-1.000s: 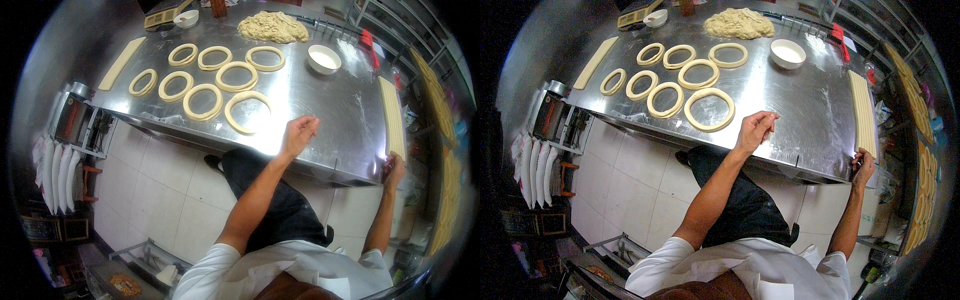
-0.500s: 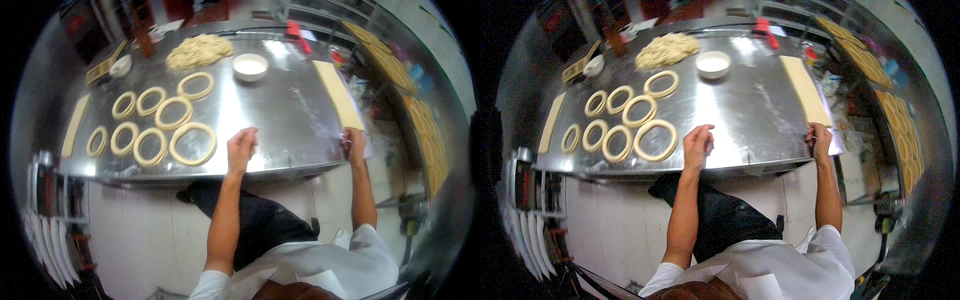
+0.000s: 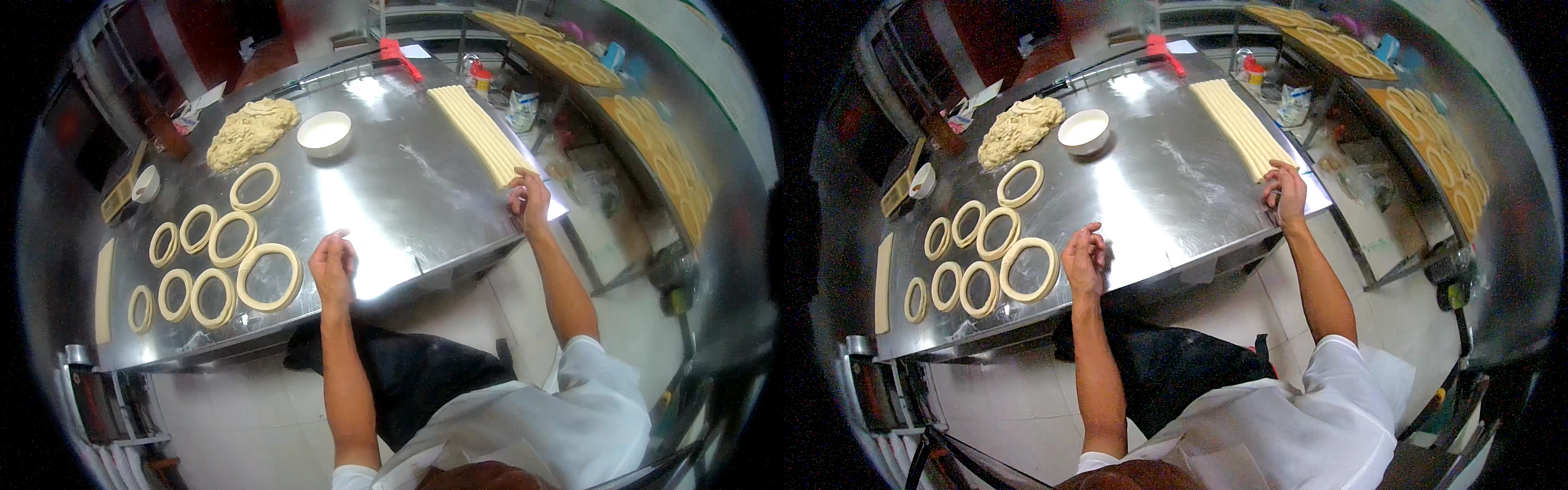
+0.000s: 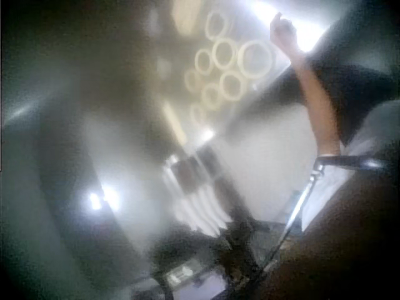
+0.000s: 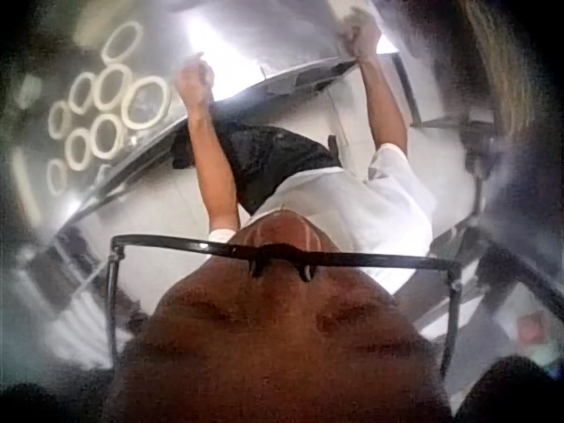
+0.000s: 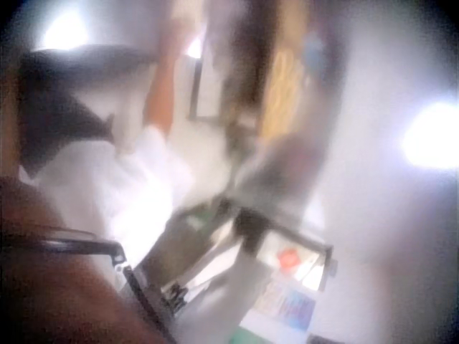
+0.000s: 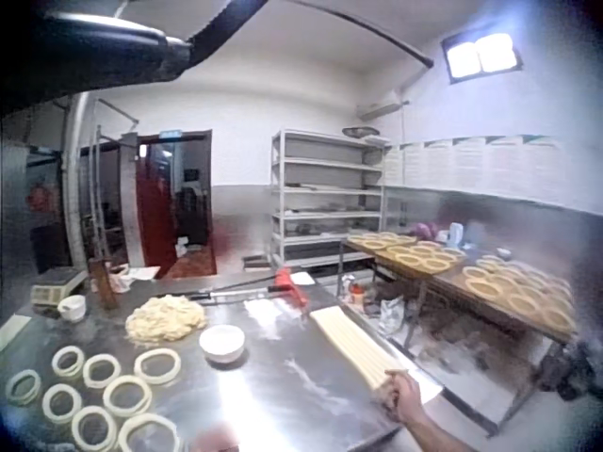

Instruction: The person shapes long strips of dough into circular rings by hand on a stainless steel table. They repeatedly roll the dough, form the ends into a loop, and place the finished rings on the table. The person also handles a stack of pre-cut dough strips.

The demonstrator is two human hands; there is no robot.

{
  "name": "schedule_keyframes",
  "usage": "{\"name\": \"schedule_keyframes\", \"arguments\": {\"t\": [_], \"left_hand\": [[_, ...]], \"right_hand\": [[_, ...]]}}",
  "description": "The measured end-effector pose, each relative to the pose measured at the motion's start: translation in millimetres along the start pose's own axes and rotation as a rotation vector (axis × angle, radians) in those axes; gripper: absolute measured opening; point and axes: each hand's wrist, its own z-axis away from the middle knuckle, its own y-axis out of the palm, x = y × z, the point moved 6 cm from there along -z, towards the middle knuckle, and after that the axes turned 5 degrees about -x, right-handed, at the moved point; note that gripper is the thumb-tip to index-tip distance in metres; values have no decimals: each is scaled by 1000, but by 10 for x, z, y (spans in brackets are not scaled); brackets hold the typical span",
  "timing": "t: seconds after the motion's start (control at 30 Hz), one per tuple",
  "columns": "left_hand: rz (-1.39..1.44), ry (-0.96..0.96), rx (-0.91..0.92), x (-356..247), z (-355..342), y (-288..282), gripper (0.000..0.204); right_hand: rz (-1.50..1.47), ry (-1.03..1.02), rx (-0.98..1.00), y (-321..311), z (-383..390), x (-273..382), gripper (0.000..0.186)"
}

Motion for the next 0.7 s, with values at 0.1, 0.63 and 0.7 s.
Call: {"name": "schedule_keyframes", "arguments": {"t": [0.1,0.63,0.7], "left_hand": [[-24,-26,-48,25,-14,-31,33],[-96,-10,-60,62,-59,-85,43],[-72,-12,-79,63,-53,-79,41]], "right_hand": [[-58,1,-146,-20,-28,-27,36],[1142,-280,9,-126,-341,210,92],[1108,-286,46,-119,-345,192,88]]}}
